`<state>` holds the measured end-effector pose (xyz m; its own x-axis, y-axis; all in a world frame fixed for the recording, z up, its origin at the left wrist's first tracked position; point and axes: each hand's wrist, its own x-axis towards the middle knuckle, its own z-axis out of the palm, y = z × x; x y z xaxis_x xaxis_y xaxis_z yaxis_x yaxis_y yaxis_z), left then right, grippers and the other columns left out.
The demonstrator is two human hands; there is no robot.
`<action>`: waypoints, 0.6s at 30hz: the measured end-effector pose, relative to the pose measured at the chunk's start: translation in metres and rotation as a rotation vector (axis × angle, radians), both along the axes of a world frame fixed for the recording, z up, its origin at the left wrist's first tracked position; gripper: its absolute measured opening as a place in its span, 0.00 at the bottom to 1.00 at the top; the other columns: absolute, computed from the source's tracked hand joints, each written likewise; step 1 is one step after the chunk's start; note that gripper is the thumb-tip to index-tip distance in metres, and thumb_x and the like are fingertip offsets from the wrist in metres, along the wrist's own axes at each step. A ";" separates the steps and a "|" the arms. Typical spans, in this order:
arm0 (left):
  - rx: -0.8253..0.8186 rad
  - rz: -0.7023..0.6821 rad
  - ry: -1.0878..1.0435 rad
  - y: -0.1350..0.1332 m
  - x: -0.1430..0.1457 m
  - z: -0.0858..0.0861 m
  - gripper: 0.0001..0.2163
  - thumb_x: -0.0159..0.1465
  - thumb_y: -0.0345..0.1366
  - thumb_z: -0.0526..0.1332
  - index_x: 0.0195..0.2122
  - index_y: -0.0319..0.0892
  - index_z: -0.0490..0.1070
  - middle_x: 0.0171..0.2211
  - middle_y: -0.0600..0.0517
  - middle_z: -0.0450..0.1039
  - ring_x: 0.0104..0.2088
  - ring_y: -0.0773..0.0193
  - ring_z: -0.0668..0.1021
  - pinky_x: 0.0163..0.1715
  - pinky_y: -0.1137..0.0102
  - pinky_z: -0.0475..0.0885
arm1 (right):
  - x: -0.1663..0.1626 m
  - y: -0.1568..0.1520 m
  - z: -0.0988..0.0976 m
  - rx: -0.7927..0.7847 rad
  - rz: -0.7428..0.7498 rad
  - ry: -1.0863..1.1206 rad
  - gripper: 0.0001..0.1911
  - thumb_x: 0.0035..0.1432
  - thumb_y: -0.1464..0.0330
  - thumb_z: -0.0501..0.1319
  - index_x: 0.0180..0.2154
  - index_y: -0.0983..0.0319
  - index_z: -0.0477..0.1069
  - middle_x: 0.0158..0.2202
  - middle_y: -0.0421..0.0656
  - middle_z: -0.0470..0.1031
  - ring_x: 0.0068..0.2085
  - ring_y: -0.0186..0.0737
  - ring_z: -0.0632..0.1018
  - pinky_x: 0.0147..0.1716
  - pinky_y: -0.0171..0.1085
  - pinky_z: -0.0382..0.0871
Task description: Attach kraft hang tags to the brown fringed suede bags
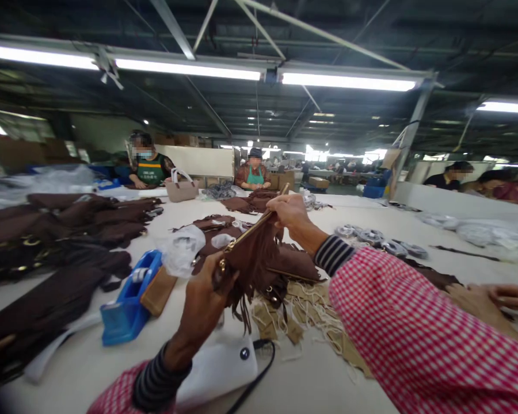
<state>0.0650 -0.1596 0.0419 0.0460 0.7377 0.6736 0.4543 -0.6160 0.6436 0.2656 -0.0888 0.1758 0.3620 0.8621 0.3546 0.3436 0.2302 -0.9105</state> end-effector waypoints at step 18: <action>-0.964 -0.630 -0.164 0.078 -0.068 -0.035 0.17 0.49 0.36 0.75 0.40 0.38 0.80 0.28 0.51 0.77 0.24 0.68 0.73 0.21 0.75 0.65 | 0.022 0.036 -0.079 -0.464 0.271 -0.798 0.14 0.55 0.73 0.61 0.18 0.64 0.72 0.17 0.47 0.76 0.18 0.42 0.77 0.20 0.35 0.69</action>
<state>-0.0027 -0.0815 0.0073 0.5511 0.8253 -0.1229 0.1100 0.0741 0.9912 0.2876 -0.0530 0.0970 -0.0705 0.9974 0.0126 0.8893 0.0686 -0.4522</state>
